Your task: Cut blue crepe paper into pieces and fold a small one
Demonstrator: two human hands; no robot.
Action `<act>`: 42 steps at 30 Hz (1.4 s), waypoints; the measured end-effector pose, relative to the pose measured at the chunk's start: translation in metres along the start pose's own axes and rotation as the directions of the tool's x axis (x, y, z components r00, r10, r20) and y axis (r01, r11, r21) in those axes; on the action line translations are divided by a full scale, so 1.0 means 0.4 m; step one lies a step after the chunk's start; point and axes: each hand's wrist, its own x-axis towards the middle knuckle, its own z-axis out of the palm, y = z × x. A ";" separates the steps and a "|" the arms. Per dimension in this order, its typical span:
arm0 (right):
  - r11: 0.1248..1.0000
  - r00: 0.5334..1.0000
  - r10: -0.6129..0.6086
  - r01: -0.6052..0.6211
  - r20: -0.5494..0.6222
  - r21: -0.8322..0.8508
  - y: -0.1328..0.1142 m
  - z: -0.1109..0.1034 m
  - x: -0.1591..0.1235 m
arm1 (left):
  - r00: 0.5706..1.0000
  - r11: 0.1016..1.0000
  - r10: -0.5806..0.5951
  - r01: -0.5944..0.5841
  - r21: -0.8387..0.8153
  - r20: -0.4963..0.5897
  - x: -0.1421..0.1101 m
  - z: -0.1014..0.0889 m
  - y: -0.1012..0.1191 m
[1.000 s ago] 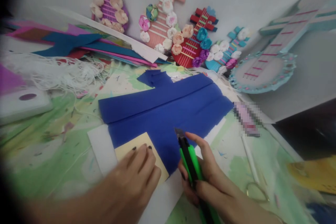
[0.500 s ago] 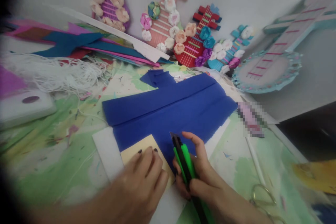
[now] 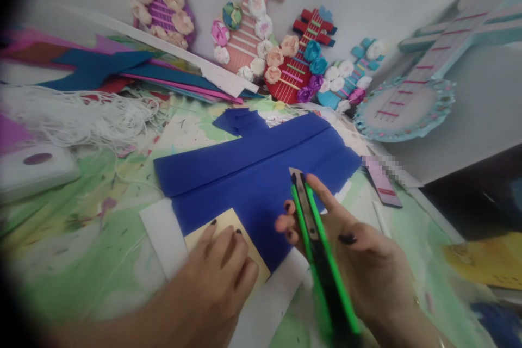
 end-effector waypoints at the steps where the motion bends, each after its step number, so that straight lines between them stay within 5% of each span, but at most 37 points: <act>1: 1.000 1.000 0.007 -0.007 0.002 0.001 -0.007 0.001 0.002 | 1.000 1.000 0.000 0.000 -0.002 0.005 -0.001 -0.001 0.000; 6: 0.999 0.999 -0.043 0.043 0.014 -0.014 -0.015 -0.002 0.022 | 1.000 1.000 -0.006 0.006 -0.005 0.003 -0.001 -0.003 0.003; 13: 0.994 0.994 0.106 -0.107 -0.010 -0.029 0.015 -0.005 0.044 | 0.999 0.999 -0.003 0.004 -0.034 0.035 0.003 -0.007 -0.001; 18: 0.994 0.990 -0.011 -0.005 -0.143 -0.113 0.025 0.012 0.050 | 0.999 0.999 -0.003 0.005 -0.032 0.046 0.004 -0.012 -0.001; 23: 0.996 0.991 -0.075 0.067 -0.114 -0.066 0.034 0.015 0.062 | 1.000 1.000 -0.004 0.004 0.009 0.028 0.007 -0.009 -0.002; 33: 0.999 0.984 0.032 -0.037 -0.175 -0.025 0.070 0.015 0.113 | 1.000 1.000 -0.001 0.001 0.027 -0.013 -0.003 0.012 0.001; 38: 0.974 0.992 -0.113 0.101 -0.053 -0.203 0.067 0.000 0.116 | 0.999 0.999 -0.005 0.007 0.037 -0.049 -0.001 0.013 0.000; 42: 0.772 0.944 -0.308 0.320 0.117 -0.549 0.063 0.005 0.116 | 0.999 1.000 -0.004 0.005 0.022 -0.034 0.001 0.010 -0.001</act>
